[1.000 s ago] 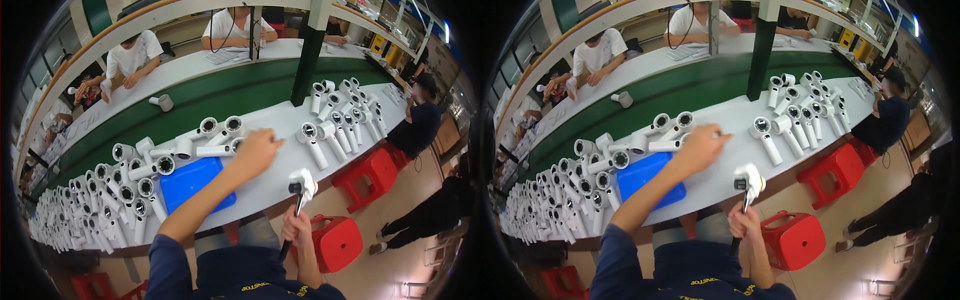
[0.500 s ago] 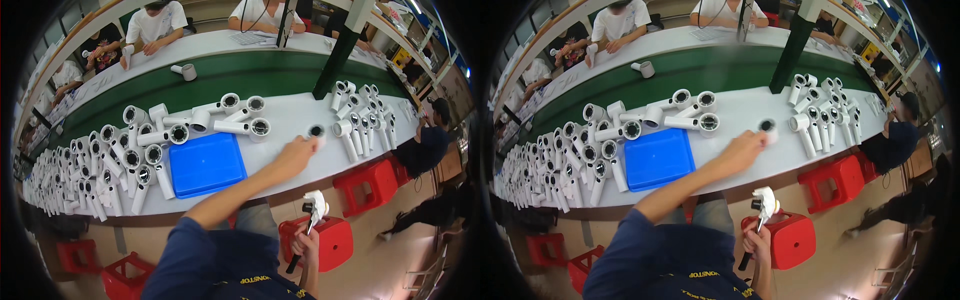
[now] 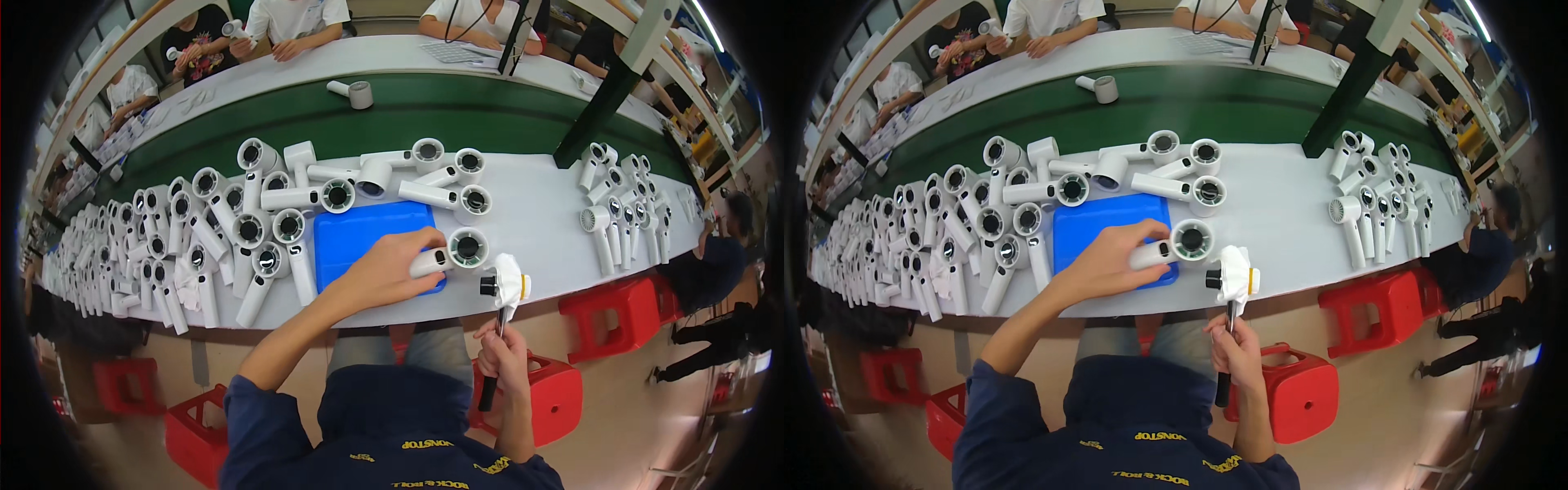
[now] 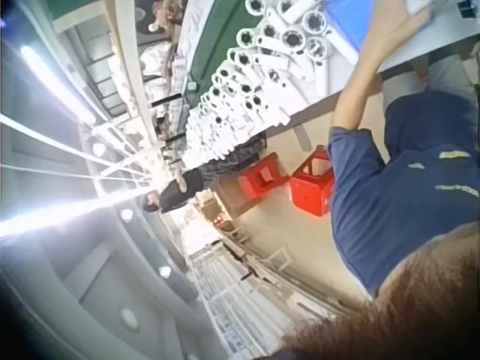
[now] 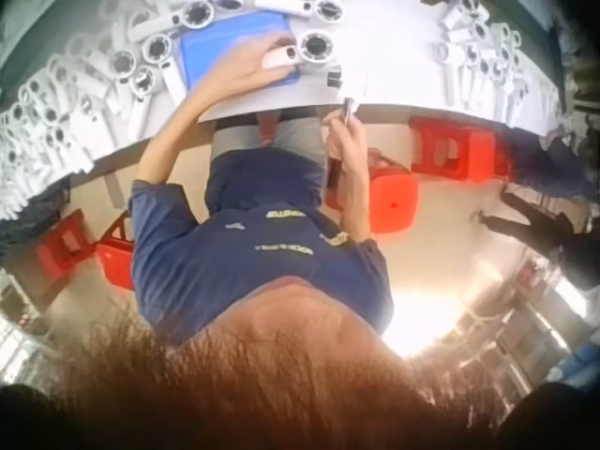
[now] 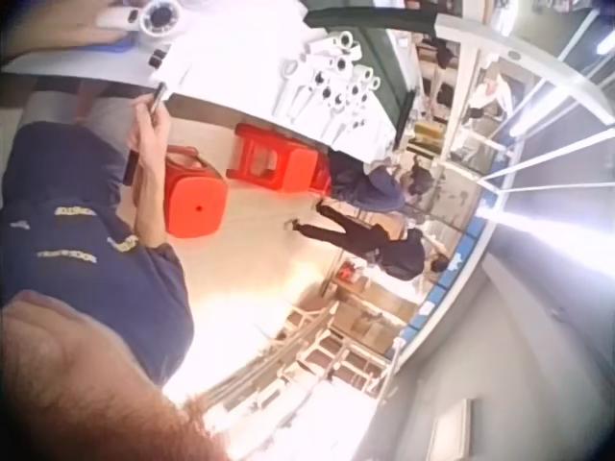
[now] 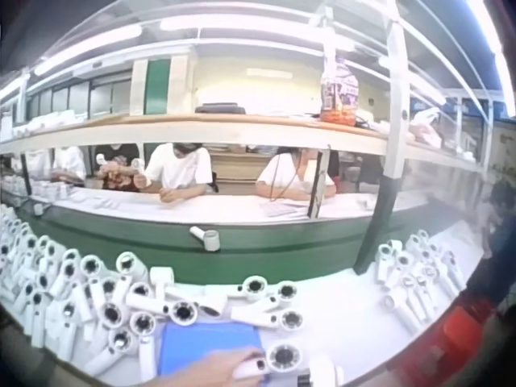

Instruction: Assemble white plastic electronic device housings using a rubber mallet on a factory production line.

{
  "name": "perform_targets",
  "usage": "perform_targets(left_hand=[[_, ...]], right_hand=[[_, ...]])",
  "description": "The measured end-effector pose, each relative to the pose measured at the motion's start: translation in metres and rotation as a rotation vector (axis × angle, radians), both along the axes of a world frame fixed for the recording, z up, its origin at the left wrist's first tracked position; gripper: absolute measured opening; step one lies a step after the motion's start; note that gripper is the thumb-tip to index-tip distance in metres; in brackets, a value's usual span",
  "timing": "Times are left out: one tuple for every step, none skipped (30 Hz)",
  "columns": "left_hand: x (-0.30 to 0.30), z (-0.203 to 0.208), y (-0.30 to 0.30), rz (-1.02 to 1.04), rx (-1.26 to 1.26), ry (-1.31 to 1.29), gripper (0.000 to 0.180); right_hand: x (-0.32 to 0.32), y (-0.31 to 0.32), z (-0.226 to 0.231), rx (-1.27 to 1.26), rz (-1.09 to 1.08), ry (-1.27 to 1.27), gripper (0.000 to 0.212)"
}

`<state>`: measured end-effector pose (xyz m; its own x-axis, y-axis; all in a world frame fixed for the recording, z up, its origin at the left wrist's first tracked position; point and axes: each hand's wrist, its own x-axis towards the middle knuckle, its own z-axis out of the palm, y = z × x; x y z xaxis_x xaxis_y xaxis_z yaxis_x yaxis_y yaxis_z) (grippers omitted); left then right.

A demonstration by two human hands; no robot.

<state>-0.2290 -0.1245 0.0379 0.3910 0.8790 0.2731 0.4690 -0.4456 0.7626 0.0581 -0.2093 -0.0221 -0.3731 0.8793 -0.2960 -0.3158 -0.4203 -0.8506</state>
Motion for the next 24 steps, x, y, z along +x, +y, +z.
perform_targets(left_hand=[[0.004,-0.013,0.005,0.012,0.114,0.019,0.043],[0.008,-0.019,0.009,0.003,0.120,0.003,0.043],[0.013,-0.024,0.011,0.027,0.103,0.074,0.042],[0.019,-0.024,0.014,0.044,0.088,0.145,0.041],[0.022,-0.024,0.017,0.025,0.095,0.127,0.041],[0.022,-0.022,0.018,0.037,0.083,0.163,0.040],[0.021,-0.019,0.021,0.051,0.069,0.204,0.038],[0.021,-0.021,0.023,0.041,0.071,0.193,0.038],[0.021,-0.023,0.024,0.056,0.111,0.225,0.038],[0.019,-0.025,0.026,0.075,0.148,0.258,0.037],[0.016,-0.028,0.027,0.072,0.141,0.251,0.037],[0.012,-0.030,0.029,0.064,0.292,0.292,0.037],[0.008,-0.032,0.029,0.059,0.443,0.334,0.037],[0.008,-0.032,0.028,0.059,0.432,0.330,0.037],[0.006,-0.032,0.025,0.104,0.405,0.289,0.038],[0.004,-0.034,0.023,0.149,0.378,0.249,0.039],[0.004,-0.038,0.023,0.161,0.369,0.247,0.039],[0.006,-0.045,0.022,0.209,0.358,0.190,0.038],[0.007,-0.050,0.020,0.257,0.347,0.133,0.038],[0.007,-0.052,0.020,0.266,0.337,0.129,0.038],[0.006,-0.052,0.022,0.246,0.328,0.098,0.036],[0.005,-0.053,0.023,0.226,0.320,0.067,0.034],[0.005,-0.055,0.024,0.237,0.313,0.061,0.034],[0.006,-0.056,0.025,0.221,0.293,0.048,0.033]], right_hand=[[-0.005,0.002,0.003,0.018,-0.036,-0.021,0.020],[-0.007,0.004,0.007,0.024,-0.046,-0.036,0.020],[-0.008,0.006,0.011,-0.003,-0.091,-0.050,0.020],[-0.007,0.007,0.015,-0.029,-0.144,-0.064,0.020],[-0.005,0.008,0.017,-0.014,-0.147,-0.077,0.021],[-0.001,0.009,0.019,-0.009,-0.166,-0.092,0.021],[0.003,0.009,0.021,0.004,-0.163,-0.138,0.022],[0.005,0.010,0.024,0.014,-0.152,-0.185,0.024],[0.007,0.012,0.029,0.013,-0.160,-0.194,0.024],[0.008,0.014,0.036,0.003,-0.161,-0.236,0.027],[0.011,0.016,0.042,-0.010,-0.160,-0.277,0.030],[0.016,0.018,0.047,0.000,-0.133,-0.316,0.036],[0.018,0.023,0.053,0.064,-0.114,-0.408,0.038],[0.019,0.028,0.059,0.127,-0.093,-0.497,0.040],[0.018,0.036,0.064,0.183,-0.080,-0.577,0.040],[0.015,0.043,0.069,0.176,-0.070,-0.583,0.040],[0.011,0.051,0.074,0.246,-0.039,-0.698,0.039],[0.008,0.058,0.078,0.315,-0.005,-0.812,0.039],[0.007,0.067,0.082,0.324,0.032,-0.867,0.037],[0.003,0.074,0.081,0.320,0.045,-0.872,0.037],[0.000,0.080,0.078,0.398,0.102,-1.021,0.037],[-0.002,0.083,0.075,0.478,0.161,-1.167,0.038],[-0.003,0.083,0.071,0.478,0.175,-1.171,0.038],[-0.004,0.081,0.067,0.537,0.160,-1.219,0.038]])
